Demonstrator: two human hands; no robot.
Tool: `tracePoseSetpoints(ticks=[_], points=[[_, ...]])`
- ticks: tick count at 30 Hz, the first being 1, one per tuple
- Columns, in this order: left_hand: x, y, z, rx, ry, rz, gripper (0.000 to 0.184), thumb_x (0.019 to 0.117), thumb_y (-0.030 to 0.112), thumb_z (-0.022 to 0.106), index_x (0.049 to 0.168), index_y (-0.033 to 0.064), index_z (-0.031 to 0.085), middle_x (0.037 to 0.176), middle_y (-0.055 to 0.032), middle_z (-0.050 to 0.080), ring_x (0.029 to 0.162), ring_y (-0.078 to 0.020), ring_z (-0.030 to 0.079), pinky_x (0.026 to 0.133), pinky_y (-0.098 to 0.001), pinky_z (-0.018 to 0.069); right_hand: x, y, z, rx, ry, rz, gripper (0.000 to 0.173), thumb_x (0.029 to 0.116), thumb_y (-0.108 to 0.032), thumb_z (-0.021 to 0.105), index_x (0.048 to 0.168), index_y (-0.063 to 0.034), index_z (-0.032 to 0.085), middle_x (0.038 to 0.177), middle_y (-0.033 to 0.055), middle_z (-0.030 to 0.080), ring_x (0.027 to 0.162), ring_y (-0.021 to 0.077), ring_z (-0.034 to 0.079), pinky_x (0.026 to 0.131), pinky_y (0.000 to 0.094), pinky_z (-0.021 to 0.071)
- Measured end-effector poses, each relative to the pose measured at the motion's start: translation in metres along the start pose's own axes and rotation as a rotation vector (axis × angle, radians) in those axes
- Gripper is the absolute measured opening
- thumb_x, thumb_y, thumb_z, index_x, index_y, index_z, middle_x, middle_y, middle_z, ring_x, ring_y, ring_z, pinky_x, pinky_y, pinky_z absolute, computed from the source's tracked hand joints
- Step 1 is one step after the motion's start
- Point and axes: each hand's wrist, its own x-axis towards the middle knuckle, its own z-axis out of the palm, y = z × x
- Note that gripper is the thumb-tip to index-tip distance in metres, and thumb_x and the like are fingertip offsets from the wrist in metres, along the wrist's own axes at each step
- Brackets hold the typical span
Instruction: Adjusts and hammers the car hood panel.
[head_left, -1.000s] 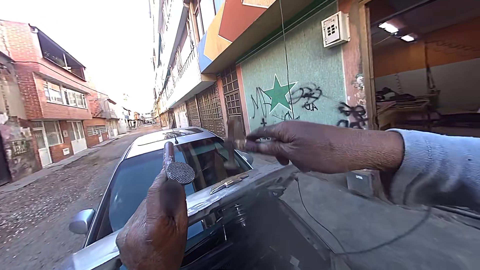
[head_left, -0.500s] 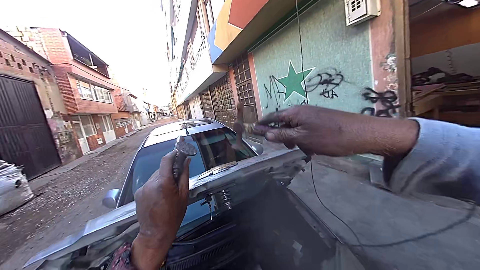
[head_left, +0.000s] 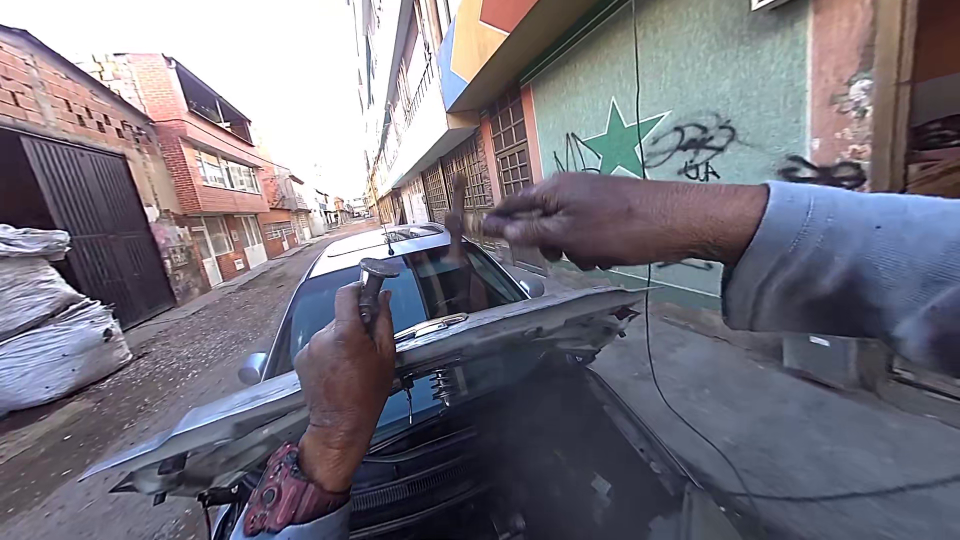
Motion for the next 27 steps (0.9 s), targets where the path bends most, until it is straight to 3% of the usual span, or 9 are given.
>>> tracePoseSetpoints(ticks=[2,4,6,11,13,15,20,23,27], points=[[-0.001,-0.001,0.002,0.006,0.027,0.001,0.037,0.102,0.042,0.058,0.114,0.0079,0.067,0.059,-0.0028,0.057,0.049,-0.0221,0.057,0.045,-0.045,0.0444,0.001,0.008,0.007,-0.036,0.081,-0.068,0.039,0.1097,-0.042,0.047,0.14,-0.0254,0.065,0.081,0.0024,0.067,0.057,0.0114,0.061,0.05,0.0305,0.054],[-0.001,0.0,0.003,0.014,0.057,0.007,0.038,0.1019,0.04,0.058,0.116,0.0062,0.067,0.061,-0.0045,0.059,0.05,-0.023,0.058,0.045,-0.0452,0.0454,0.001,0.019,0.018,-0.187,-0.086,-0.11,0.031,0.1083,-0.042,0.05,0.126,-0.0251,0.069,0.083,-0.0017,0.067,0.067,0.0104,0.062,0.061,0.0354,0.0543],[-0.002,0.001,0.004,0.017,0.085,0.016,0.039,0.1016,0.039,0.059,0.119,0.005,0.068,0.062,-0.0054,0.062,0.05,-0.0233,0.06,0.046,-0.0455,0.0459,0.006,0.02,0.014,-0.218,-0.217,-0.094,0.033,0.1086,-0.042,0.05,0.129,-0.0249,0.07,0.078,-0.0012,0.065,0.06,0.0099,0.058,0.055,0.0324,0.0506],[0.0,0.0,0.005,0.026,0.086,0.017,0.037,0.1015,0.039,0.059,0.113,0.0046,0.068,0.062,-0.0056,0.06,0.05,-0.023,0.058,0.045,-0.0452,0.0448,0.007,0.014,0.008,-0.013,0.044,-0.093,0.04,0.1109,-0.041,0.044,0.143,-0.0258,0.062,0.077,0.0027,0.064,0.054,0.012,0.058,0.049,0.031,0.0519],[0.001,0.001,0.005,0.029,0.082,0.016,0.038,0.1015,0.039,0.059,0.112,0.0045,0.068,0.062,-0.0058,0.06,0.05,-0.0233,0.058,0.045,-0.0459,0.0445,0.006,0.018,0.021,-0.107,-0.09,-0.113,0.033,0.1097,-0.039,0.048,0.132,-0.0239,0.066,0.084,0.001,0.067,0.066,0.012,0.063,0.06,0.0354,0.0553],[0.001,0.002,0.004,0.028,0.079,0.02,0.038,0.1014,0.039,0.058,0.113,0.0041,0.068,0.062,-0.0059,0.06,0.05,-0.0238,0.058,0.046,-0.0466,0.0445,0.008,0.022,0.022,-0.197,-0.222,-0.093,0.036,0.109,-0.041,0.049,0.136,-0.0241,0.067,0.085,0.0009,0.067,0.067,0.0112,0.062,0.061,0.0343,0.053],[0.0,0.003,0.004,0.035,0.078,0.024,0.039,0.1011,0.04,0.058,0.113,0.0042,0.068,0.062,-0.0061,0.06,0.05,-0.0233,0.058,0.045,-0.0463,0.0436,-0.002,0.024,-0.005,-0.006,0.008,-0.03,0.038,0.1106,-0.04,0.045,0.14,-0.0249,0.064,0.074,0.0045,0.063,0.049,0.0124,0.055,0.044,0.0296,0.0483],[0.001,0.004,0.004,0.031,0.081,0.026,0.039,0.1014,0.04,0.058,0.113,0.0037,0.068,0.061,-0.007,0.06,0.05,-0.0247,0.058,0.045,-0.0468,0.0435,-0.008,0.047,0.007,-0.185,-0.07,-0.047,0.033,0.1097,-0.04,0.047,0.13,-0.0237,0.068,0.084,0.0006,0.069,0.066,0.012,0.064,0.061,0.0364,0.0559],[0.002,0.008,0.003,0.035,0.1,0.033,0.038,0.1005,0.037,0.058,0.112,0.0021,0.068,0.063,-0.0081,0.061,0.05,-0.0246,0.058,0.045,-0.0463,0.0427,-0.01,0.058,-0.004,-0.127,-0.144,0.088,0.038,0.109,-0.044,0.048,0.136,-0.026,0.067,0.069,0.0045,0.062,0.047,0.0138,0.053,0.044,0.033,0.0477]])
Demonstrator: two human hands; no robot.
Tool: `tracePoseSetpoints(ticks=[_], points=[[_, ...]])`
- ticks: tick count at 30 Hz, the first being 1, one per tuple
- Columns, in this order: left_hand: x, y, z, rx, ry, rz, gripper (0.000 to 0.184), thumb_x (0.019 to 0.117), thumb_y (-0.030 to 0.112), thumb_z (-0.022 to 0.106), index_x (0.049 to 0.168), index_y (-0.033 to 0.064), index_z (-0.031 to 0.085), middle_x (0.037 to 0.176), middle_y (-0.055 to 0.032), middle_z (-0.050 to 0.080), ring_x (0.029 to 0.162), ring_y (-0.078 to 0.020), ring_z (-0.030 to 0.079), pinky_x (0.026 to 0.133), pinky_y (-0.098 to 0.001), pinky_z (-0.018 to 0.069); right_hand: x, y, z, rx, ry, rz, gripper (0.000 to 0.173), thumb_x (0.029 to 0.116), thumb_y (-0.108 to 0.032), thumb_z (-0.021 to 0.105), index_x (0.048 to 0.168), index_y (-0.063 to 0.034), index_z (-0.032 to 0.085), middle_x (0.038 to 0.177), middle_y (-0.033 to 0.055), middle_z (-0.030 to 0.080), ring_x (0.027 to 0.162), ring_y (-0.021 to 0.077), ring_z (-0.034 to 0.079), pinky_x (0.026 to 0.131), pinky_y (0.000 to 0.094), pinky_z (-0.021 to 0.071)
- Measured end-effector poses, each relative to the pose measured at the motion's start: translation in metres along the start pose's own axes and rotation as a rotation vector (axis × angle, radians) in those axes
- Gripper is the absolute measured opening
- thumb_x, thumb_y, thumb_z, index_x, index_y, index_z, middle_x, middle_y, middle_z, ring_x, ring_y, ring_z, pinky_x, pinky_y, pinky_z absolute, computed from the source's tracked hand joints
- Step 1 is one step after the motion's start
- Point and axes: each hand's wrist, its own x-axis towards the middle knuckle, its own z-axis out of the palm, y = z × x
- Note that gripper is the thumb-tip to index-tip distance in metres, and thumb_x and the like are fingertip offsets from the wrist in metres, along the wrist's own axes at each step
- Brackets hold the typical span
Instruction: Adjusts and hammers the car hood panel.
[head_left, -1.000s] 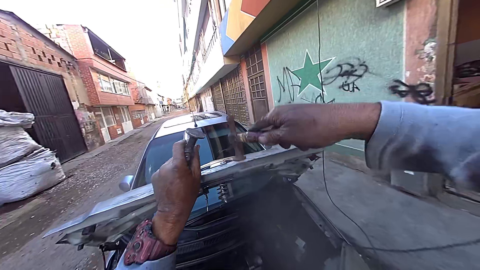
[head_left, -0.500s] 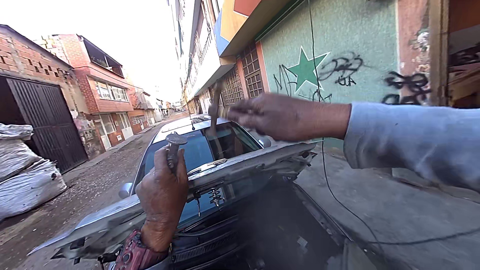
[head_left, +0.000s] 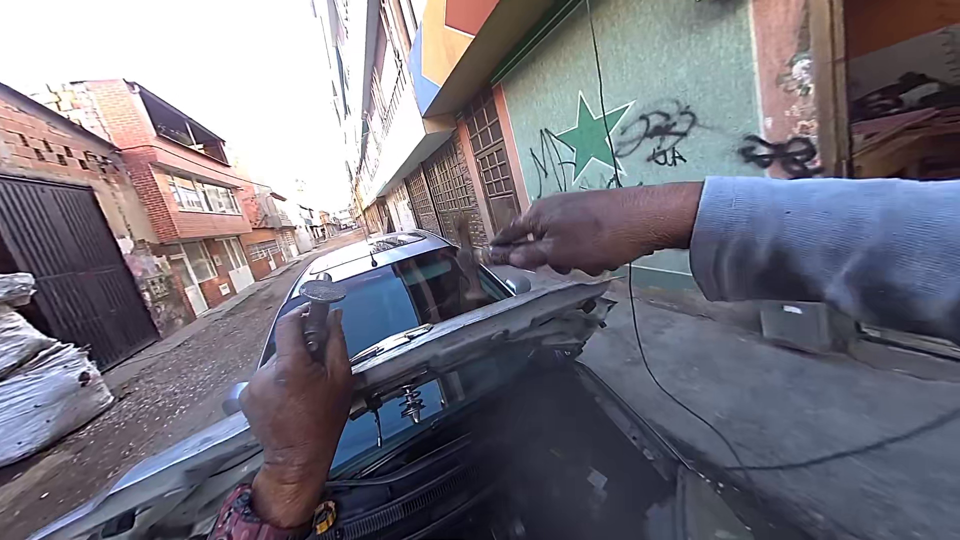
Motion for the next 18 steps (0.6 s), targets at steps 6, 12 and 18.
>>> tracePoseSetpoints(ticks=[6,12,18], points=[[0.0,0.002,-0.001,-0.013,-0.024,-0.02,0.04,0.1007,0.038,0.059,0.115,0.0017,0.067,0.064,-0.0101,0.062,0.051,-0.0262,0.059,0.046,-0.0486,0.0437,-0.002,0.0,0.014,-0.005,0.045,-0.127,0.036,0.1095,-0.04,0.049,0.137,-0.0242,0.065,0.084,0.0021,0.067,0.064,0.0123,0.061,0.059,0.0353,0.054],[0.0,0.0,-0.001,-0.016,-0.02,-0.023,0.04,0.1005,0.038,0.059,0.115,0.0021,0.067,0.067,-0.011,0.064,0.054,-0.0277,0.061,0.048,-0.0496,0.0448,0.0,-0.024,-0.006,0.059,0.133,-0.091,0.042,0.1106,-0.044,0.043,0.142,-0.0235,0.062,0.075,0.0044,0.065,0.048,0.0122,0.055,0.044,0.0302,0.0488],[0.001,0.004,-0.004,-0.027,-0.035,-0.05,0.042,0.1,0.039,0.059,0.113,-0.0005,0.067,0.065,-0.0131,0.062,0.053,-0.0307,0.06,0.048,-0.0524,0.0441,0.02,-0.034,0.021,-0.156,-0.035,-0.225,0.035,0.1099,-0.039,0.046,0.12,-0.0157,0.07,0.078,0.0033,0.063,0.062,0.0145,0.059,0.057,0.038,0.0509]])
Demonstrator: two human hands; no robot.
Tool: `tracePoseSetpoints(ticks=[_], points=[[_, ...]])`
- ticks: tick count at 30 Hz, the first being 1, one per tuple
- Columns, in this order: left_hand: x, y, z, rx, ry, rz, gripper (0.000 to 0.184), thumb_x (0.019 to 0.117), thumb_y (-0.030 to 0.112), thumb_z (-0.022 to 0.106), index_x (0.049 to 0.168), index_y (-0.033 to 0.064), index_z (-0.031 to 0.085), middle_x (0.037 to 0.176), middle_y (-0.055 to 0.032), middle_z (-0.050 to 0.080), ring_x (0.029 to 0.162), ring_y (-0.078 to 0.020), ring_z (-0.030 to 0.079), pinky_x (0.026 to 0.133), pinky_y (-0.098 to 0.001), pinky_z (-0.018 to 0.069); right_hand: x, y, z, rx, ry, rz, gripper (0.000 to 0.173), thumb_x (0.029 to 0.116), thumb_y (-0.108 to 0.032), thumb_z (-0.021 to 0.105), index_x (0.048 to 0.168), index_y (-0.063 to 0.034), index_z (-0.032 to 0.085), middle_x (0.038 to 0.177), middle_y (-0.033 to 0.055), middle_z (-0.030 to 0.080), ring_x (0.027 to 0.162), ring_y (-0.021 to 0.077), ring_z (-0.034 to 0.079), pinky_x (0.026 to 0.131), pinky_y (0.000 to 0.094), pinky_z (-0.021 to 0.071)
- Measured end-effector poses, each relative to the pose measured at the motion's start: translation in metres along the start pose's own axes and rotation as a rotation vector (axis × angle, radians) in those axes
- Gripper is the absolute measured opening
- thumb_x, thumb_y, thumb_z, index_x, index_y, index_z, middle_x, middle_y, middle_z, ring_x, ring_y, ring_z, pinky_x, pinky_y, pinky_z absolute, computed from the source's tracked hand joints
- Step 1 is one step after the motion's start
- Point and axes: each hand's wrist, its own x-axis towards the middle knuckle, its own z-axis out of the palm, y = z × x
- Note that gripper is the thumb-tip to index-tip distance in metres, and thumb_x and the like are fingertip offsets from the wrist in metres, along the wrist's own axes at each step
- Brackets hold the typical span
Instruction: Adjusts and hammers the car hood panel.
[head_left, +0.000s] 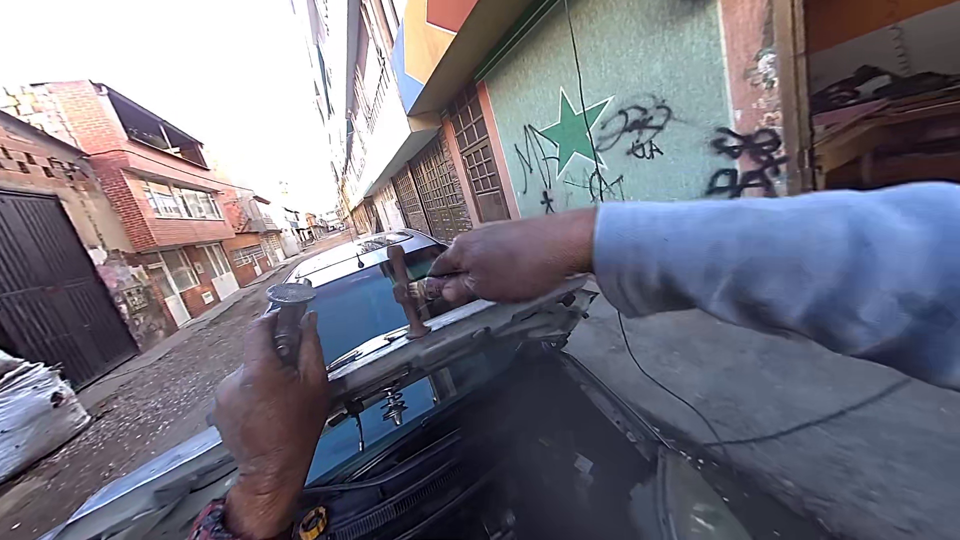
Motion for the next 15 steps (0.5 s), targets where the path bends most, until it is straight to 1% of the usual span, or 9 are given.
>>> tracePoseSetpoints(ticks=[2,3,6,7,8,9,11,12,15], points=[[0.0,0.0,0.0,-0.003,-0.003,0.003,0.042,0.1002,0.04,0.059,0.111,-0.0008,0.067,0.064,-0.0129,0.061,0.052,-0.0298,0.059,0.048,-0.051,0.0431,0.002,0.002,-0.016,-0.017,-0.008,0.04,0.037,0.1095,-0.042,0.047,0.115,-0.0152,0.072,0.069,0.0026,0.059,0.054,0.0136,0.055,0.05,0.0357,0.0479],[0.001,0.0,0.0,-0.005,-0.009,-0.001,0.042,0.1002,0.04,0.059,0.111,-0.0008,0.067,0.064,-0.0133,0.061,0.052,-0.0304,0.059,0.048,-0.0518,0.043,-0.002,0.002,-0.024,0.064,0.039,0.077,0.038,0.1099,-0.042,0.047,0.121,-0.0147,0.071,0.064,0.0035,0.056,0.047,0.0129,0.051,0.044,0.0329,0.0448],[0.0,-0.001,0.0,-0.005,-0.02,-0.004,0.042,0.1004,0.04,0.059,0.112,-0.0001,0.066,0.066,-0.0146,0.062,0.054,-0.0325,0.06,0.049,-0.0536,0.0431,-0.017,0.004,-0.032,0.223,0.172,0.107,0.042,0.1107,-0.046,0.042,0.134,-0.0207,0.066,0.071,0.0049,0.061,0.046,0.0127,0.053,0.041,0.0296,0.0463],[0.0,-0.001,0.0,-0.005,-0.021,-0.003,0.043,0.1006,0.04,0.058,0.113,-0.0001,0.066,0.067,-0.0147,0.062,0.055,-0.0329,0.06,0.049,-0.054,0.0435,-0.019,0.008,-0.025,0.223,0.172,0.094,0.042,0.1109,-0.045,0.042,0.138,-0.0216,0.065,0.073,0.0056,0.063,0.048,0.0139,0.055,0.043,0.0321,0.0486],[0.0,-0.001,0.0,-0.001,-0.023,-0.002,0.043,0.1006,0.04,0.058,0.114,-0.0001,0.066,0.067,-0.0146,0.062,0.055,-0.0328,0.061,0.049,-0.0542,0.044,-0.022,0.012,-0.017,0.181,0.103,0.094,0.04,0.1109,-0.043,0.043,0.136,-0.0211,0.065,0.076,0.0052,0.064,0.052,0.0145,0.057,0.048,0.0346,0.0509],[-0.001,-0.001,0.0,0.004,-0.025,-0.003,0.044,0.1007,0.041,0.058,0.114,-0.0001,0.066,0.067,-0.0146,0.062,0.055,-0.0331,0.061,0.049,-0.0543,0.0443,-0.023,0.018,-0.01,0.12,0.01,0.094,0.037,0.1105,-0.042,0.045,0.129,-0.0186,0.067,0.073,0.0049,0.062,0.052,0.0145,0.056,0.048,0.0349,0.051],[-0.001,-0.001,-0.001,0.004,-0.02,0.003,0.043,0.1011,0.041,0.059,0.113,0.0006,0.066,0.067,-0.0147,0.063,0.055,-0.0329,0.062,0.049,-0.0539,0.0447,-0.022,0.028,-0.015,0.014,-0.064,0.102,0.033,0.1092,-0.039,0.05,0.122,-0.0183,0.072,0.073,0.0038,0.061,0.055,0.0142,0.055,0.051,0.0352,0.0481],[-0.001,-0.001,0.0,0.003,-0.017,0.004,0.042,0.1011,0.04,0.059,0.113,0.0006,0.066,0.068,-0.015,0.063,0.056,-0.0332,0.062,0.049,-0.0542,0.0446,-0.025,0.031,-0.021,0.001,-0.043,0.118,0.033,0.1086,-0.04,0.051,0.119,-0.0181,0.073,0.07,0.0035,0.061,0.052,0.0134,0.054,0.049,0.0339,0.0472],[-0.001,-0.003,0.0,0.008,-0.019,0.006,0.042,0.1007,0.04,0.059,0.113,0.0007,0.066,0.068,-0.0142,0.063,0.056,-0.0332,0.061,0.049,-0.0544,0.0448,-0.033,0.027,-0.034,0.131,0.126,0.182,0.037,0.1101,-0.043,0.045,0.128,-0.0198,0.067,0.067,0.0041,0.057,0.045,0.0133,0.05,0.041,0.031,0.0437]])
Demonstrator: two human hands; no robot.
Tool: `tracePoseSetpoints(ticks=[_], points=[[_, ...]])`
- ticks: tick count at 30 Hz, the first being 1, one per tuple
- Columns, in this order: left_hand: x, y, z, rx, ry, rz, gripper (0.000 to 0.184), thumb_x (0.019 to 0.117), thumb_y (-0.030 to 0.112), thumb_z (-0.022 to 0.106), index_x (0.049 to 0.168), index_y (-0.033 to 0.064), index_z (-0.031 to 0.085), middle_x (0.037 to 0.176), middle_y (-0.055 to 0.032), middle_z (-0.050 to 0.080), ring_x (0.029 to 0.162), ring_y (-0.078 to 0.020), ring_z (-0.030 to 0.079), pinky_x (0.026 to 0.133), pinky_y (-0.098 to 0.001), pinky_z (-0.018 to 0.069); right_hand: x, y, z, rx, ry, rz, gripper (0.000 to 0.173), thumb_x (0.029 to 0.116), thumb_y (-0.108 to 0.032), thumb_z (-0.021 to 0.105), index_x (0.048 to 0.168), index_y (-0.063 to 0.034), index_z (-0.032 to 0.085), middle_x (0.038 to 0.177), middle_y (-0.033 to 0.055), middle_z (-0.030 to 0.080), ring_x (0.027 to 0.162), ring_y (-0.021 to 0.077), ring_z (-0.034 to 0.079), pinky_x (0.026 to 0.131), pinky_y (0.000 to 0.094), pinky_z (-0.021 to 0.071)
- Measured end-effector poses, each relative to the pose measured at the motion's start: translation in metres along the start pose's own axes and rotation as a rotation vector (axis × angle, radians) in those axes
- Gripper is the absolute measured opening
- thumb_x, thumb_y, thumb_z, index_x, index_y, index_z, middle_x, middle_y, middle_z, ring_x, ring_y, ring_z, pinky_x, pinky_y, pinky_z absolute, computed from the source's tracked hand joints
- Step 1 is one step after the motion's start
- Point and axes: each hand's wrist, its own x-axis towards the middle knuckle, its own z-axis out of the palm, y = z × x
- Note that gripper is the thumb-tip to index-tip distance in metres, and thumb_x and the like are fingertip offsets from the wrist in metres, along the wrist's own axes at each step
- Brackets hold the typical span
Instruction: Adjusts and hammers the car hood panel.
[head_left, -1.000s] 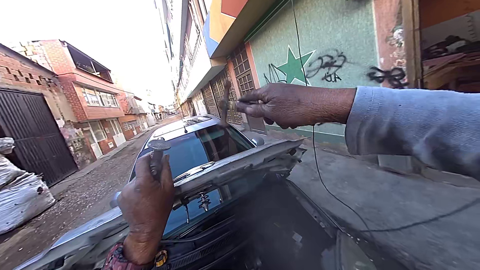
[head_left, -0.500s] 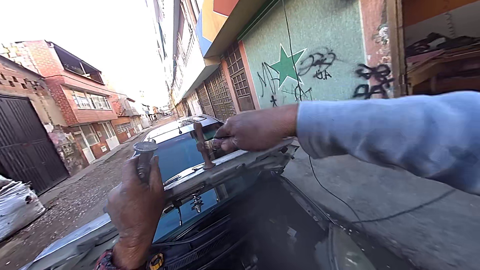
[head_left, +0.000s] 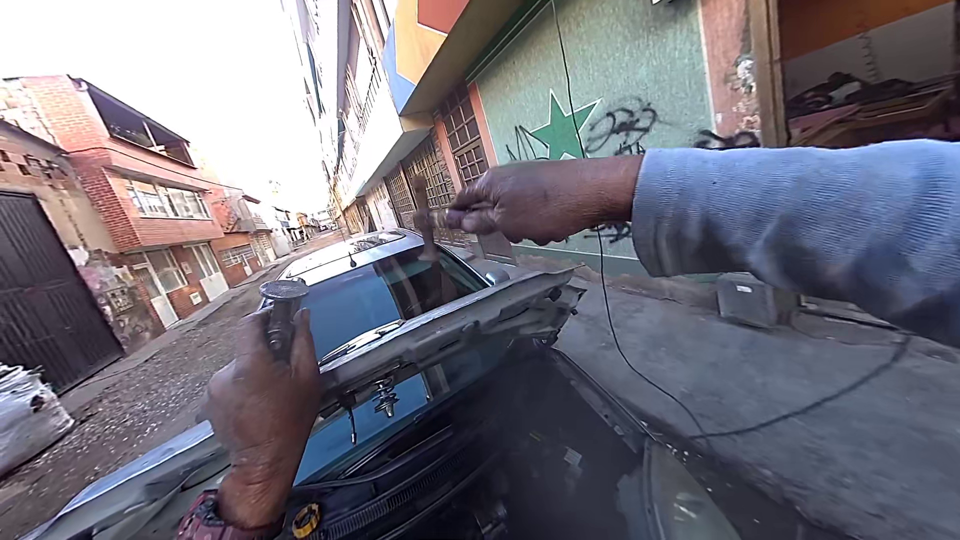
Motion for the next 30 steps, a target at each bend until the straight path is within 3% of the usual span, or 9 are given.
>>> tracePoseSetpoints(ticks=[3,7,9,13,14,17,20,25,30], points=[[-0.002,0.001,0.0,0.0,0.005,-0.001,0.044,0.1008,0.041,0.059,0.113,0.0001,0.066,0.067,-0.0145,0.062,0.055,-0.0328,0.061,0.05,-0.0543,0.0446,-0.007,-0.006,0.016,0.103,0.042,-0.023,0.041,0.1108,-0.044,0.043,0.141,-0.0233,0.063,0.075,0.0059,0.064,0.05,0.0154,0.056,0.045,0.0343,0.0495],[-0.002,0.005,-0.002,-0.001,0.002,-0.008,0.044,0.1004,0.041,0.058,0.113,-0.0006,0.066,0.066,-0.0142,0.062,0.055,-0.0328,0.061,0.05,-0.0533,0.0452,-0.004,0.002,0.027,-0.173,-0.144,-0.1,0.031,0.1094,-0.037,0.049,0.116,-0.0159,0.071,0.079,0.0025,0.063,0.064,0.0145,0.06,0.059,0.0377,0.0509],[-0.002,0.003,-0.002,0.001,0.008,-0.008,0.042,0.1003,0.04,0.059,0.112,0.0001,0.066,0.064,-0.0121,0.061,0.053,-0.0307,0.06,0.048,-0.0521,0.045,-0.005,0.002,0.013,-0.203,-0.073,-0.103,0.031,0.1092,-0.039,0.049,0.114,-0.0179,0.071,0.074,0.0012,0.062,0.058,0.013,0.058,0.053,0.0356,0.0498],[-0.003,-0.001,0.001,0.006,0.002,-0.015,0.04,0.1014,0.042,0.059,0.111,0.0033,0.066,0.063,-0.0098,0.06,0.052,-0.0286,0.059,0.048,-0.052,0.0464,-0.014,-0.007,0.017,-0.075,0.093,-0.103,0.039,0.1108,-0.042,0.043,0.138,-0.0238,0.064,0.086,0.0012,0.068,0.064,0.0115,0.064,0.057,0.0342,0.0567],[-0.003,-0.001,0.001,0.006,0.003,-0.018,0.04,0.1017,0.042,0.059,0.112,0.0041,0.066,0.064,-0.0096,0.061,0.052,-0.0285,0.06,0.048,-0.0523,0.047,-0.014,-0.006,0.025,-0.118,0.053,-0.115,0.038,0.1104,-0.043,0.043,0.137,-0.0238,0.064,0.093,0.0007,0.07,0.075,0.0126,0.067,0.068,0.0379,0.0586],[-0.004,-0.002,0.002,0.017,-0.012,-0.045,0.038,0.1022,0.043,0.057,0.114,0.0076,0.066,0.062,-0.0071,0.06,0.052,-0.0281,0.06,0.048,-0.0518,0.0475,-0.012,0.004,0.029,-0.275,-0.093,-0.117,0.032,0.1083,-0.045,0.047,0.116,-0.0237,0.07,0.084,-0.0031,0.065,0.074,0.0112,0.063,0.067,0.0382,0.0542],[-0.002,-0.006,0.001,-0.012,-0.013,-0.058,0.037,0.1018,0.043,0.059,0.114,0.0093,0.067,0.063,-0.0064,0.062,0.054,-0.0271,0.062,0.048,-0.0509,0.0489,-0.02,0.005,0.012,-0.315,0.033,-0.116,0.035,0.1082,-0.048,0.045,0.121,-0.0299,0.072,0.09,-0.008,0.07,0.079,0.0063,0.065,0.072,0.0354,0.056],[0.008,-0.017,-0.016,-0.322,-0.096,-0.208,0.033,0.0999,0.051,0.062,0.105,0.0187,0.065,0.061,0.0032,0.059,0.047,-0.0147,0.057,0.044,-0.0406,0.0516,-0.042,0.007,0.036,-0.375,0.408,-0.162,0.037,0.1042,-0.057,0.045,0.103,-0.0281,0.068,0.064,-0.0097,0.057,0.053,0.008,0.057,0.047,0.0335,0.0489],[0.014,-0.042,-0.049,-0.606,-0.056,-0.271,0.025,0.0989,0.038,0.069,0.112,0.0166,0.068,0.071,0.0015,0.067,0.049,-0.0141,0.061,0.044,-0.0345,0.0549,-0.072,0.003,0.081,-0.542,0.556,-0.372,0.036,0.0962,-0.054,0.054,0.099,-0.0207,0.067,0.079,-0.0043,0.061,0.06,0.0161,0.063,0.045,0.0406,0.0509]])
